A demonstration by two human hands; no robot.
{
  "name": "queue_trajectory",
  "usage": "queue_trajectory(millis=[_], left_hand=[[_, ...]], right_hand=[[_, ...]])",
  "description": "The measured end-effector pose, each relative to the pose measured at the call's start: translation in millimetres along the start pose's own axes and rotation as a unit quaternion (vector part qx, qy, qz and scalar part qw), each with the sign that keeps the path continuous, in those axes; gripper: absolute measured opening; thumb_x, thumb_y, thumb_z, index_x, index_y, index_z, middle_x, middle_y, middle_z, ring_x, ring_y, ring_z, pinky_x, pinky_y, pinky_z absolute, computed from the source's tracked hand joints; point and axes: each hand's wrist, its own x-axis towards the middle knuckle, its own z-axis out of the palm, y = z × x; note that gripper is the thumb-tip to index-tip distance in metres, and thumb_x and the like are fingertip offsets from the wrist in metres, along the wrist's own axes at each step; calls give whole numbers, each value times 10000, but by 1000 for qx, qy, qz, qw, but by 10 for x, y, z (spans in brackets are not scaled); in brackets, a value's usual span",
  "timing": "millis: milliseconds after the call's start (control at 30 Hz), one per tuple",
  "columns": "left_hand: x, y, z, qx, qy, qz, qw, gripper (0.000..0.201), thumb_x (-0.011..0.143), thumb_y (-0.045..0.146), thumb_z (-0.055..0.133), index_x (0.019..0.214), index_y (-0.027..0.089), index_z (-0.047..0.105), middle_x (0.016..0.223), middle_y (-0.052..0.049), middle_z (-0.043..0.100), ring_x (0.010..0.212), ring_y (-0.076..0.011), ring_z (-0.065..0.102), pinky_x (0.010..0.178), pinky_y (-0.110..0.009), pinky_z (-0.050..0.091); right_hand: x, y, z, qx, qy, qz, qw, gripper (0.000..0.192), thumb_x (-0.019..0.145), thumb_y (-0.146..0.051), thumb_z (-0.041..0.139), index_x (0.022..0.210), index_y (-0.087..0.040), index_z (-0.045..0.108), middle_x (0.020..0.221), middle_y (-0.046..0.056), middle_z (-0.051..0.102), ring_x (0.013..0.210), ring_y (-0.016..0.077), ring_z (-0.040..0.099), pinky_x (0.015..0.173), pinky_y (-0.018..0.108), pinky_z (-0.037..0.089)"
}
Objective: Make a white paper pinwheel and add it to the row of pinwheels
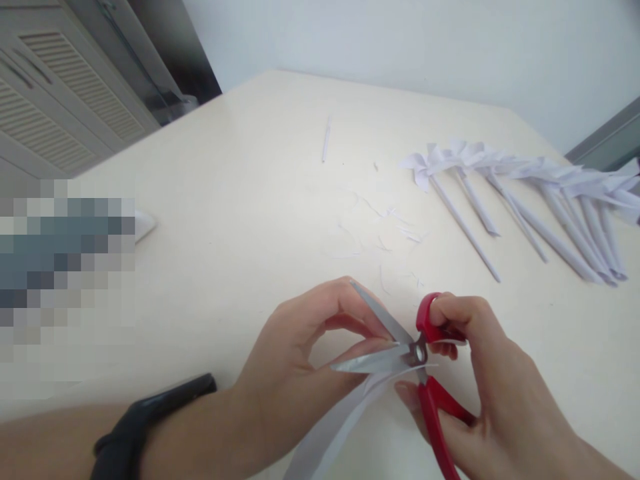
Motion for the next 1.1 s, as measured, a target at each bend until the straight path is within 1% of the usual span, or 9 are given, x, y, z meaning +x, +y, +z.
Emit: queue_trajectory(millis=[67,200,400,533,633,700,833,967,1100], left_hand=[[13,-5,13,-5,1,-6,1000,46,737,220,689,744,193,652,747,27,663,695,-124,654,668,-218,514],[28,-12,34,-18,0,-12,1000,64,774,250,657,740,196,655,744,27,664,683,-115,651,655,-211,512],[25,-10,-5,-27,4,-7,1000,22,750,217,683,747,209,662,754,38,663,706,-107,645,699,-198,509],[23,-24,-36,-14,-21,12,1000,20,758,245,673,770,237,660,774,49,660,727,-111,642,729,-204,508],[21,-36,-43,-9,-23,29,999,68,801,307,623,784,248,651,789,47,659,732,-112,637,714,-206,511],[15,-43,-41,-11,-21,34,999,93,804,334,618,786,248,649,795,39,661,727,-118,634,689,-213,515],[5,-45,-29,-25,-22,20,999,43,771,288,660,786,249,652,806,23,672,748,-151,642,692,-257,527],[9,-38,-31,-37,-23,29,999,81,720,250,705,785,248,657,796,9,672,746,-178,643,701,-301,532],[19,-31,-38,-30,-26,23,999,66,728,220,696,779,244,661,803,6,673,746,-176,639,701,-300,533]], right_hand=[[6,3,3,-3,5,-3,1000,470,543,-91,567,933,-264,369,756,-43,557,593,102,576,491,192,495],[13,6,6,-10,13,2,1000,455,539,-91,561,920,-263,381,730,-47,553,569,97,566,480,188,492],[-6,-3,-6,-28,25,-3,999,433,542,-105,562,905,-261,384,697,-55,540,537,88,550,457,173,485],[-7,4,3,-27,31,-5,999,393,562,-129,562,879,-264,375,662,-69,519,498,76,528,429,158,466],[6,-4,10,-29,32,9,999,349,592,-141,555,856,-267,365,624,-81,492,470,67,509,414,147,453],[18,-14,13,-33,35,11,999,336,606,-143,548,856,-270,363,620,-82,493,468,67,502,419,146,456],[15,-14,14,-32,48,-14,998,392,576,-137,546,904,-267,375,685,-55,534,532,81,531,463,156,483],[-20,5,9,-32,41,-9,999,432,548,-119,544,919,-262,376,704,-43,541,540,88,545,448,157,479],[-17,-3,-1,-36,36,-2,999,439,537,-109,541,912,-263,373,704,-46,545,540,91,548,457,169,484]])
